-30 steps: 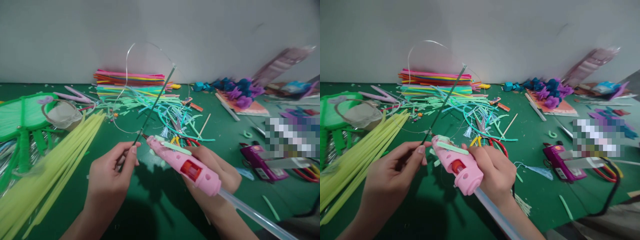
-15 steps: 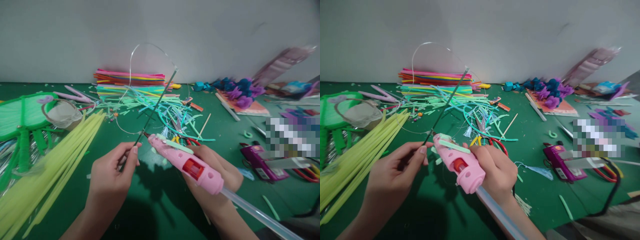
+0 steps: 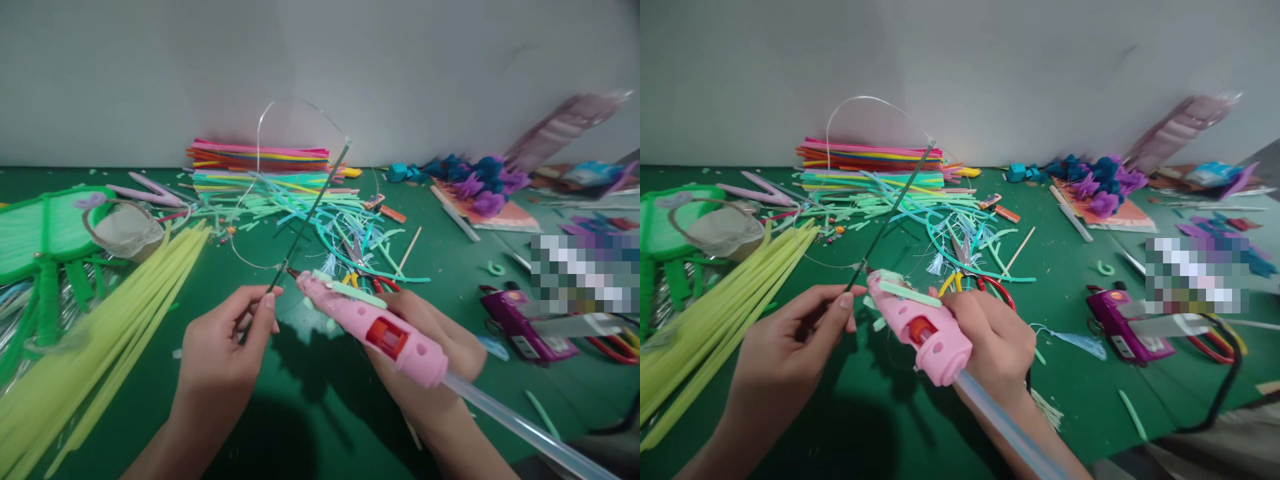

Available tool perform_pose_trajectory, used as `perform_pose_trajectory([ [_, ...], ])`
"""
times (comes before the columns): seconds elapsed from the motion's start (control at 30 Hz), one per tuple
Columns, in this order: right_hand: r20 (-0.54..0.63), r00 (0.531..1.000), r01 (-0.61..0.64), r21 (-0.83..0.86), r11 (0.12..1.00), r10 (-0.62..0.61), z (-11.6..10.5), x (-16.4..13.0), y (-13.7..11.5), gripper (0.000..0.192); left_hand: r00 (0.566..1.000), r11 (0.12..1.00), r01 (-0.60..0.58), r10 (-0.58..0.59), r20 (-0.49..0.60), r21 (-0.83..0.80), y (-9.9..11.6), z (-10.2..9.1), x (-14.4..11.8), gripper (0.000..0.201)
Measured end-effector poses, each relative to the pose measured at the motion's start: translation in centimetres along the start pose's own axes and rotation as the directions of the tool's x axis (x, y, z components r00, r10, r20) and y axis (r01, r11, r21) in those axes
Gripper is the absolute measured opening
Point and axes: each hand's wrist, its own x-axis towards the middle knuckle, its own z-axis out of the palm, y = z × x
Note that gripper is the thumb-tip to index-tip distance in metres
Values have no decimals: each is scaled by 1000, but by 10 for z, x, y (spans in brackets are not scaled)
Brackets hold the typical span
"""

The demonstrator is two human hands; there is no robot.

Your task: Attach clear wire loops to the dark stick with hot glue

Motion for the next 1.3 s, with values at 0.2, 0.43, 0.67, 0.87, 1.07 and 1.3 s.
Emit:
perform_pose_trajectory([
  [0.2, -34, 999, 16, -34, 999, -17, 0, -1, 0, 8, 1000, 1000, -16, 16, 16, 20, -1, 0, -1, 19],
  [0.43, -103, 994, 16, -35, 999, -19, 7, 0, -1, 11, 999, 998, -38, 37, 29, 45, -5, 0, -1, 18],
  [0.67, -113, 993, -35, -25, 999, 32, 7, 2, 1, 12, 1000, 1000, 8, -8, 28, -13, -3, 1, 1, 19],
  [0.87, -69, 998, -2, -15, 1000, 1, 5, 0, 3, 12, 1000, 1000, 10, -10, 11, -12, -4, 1, 1, 20],
  [1.07, 26, 1000, 1, 57, 998, -2, 2, -1, -3, 14, 999, 999, -22, 23, -24, 37, -5, 1, -1, 21],
  [1.3, 40, 999, 13, 30, 999, -14, 2, -2, -3, 13, 997, 996, -61, 63, -36, 60, -4, 4, -3, 20],
])
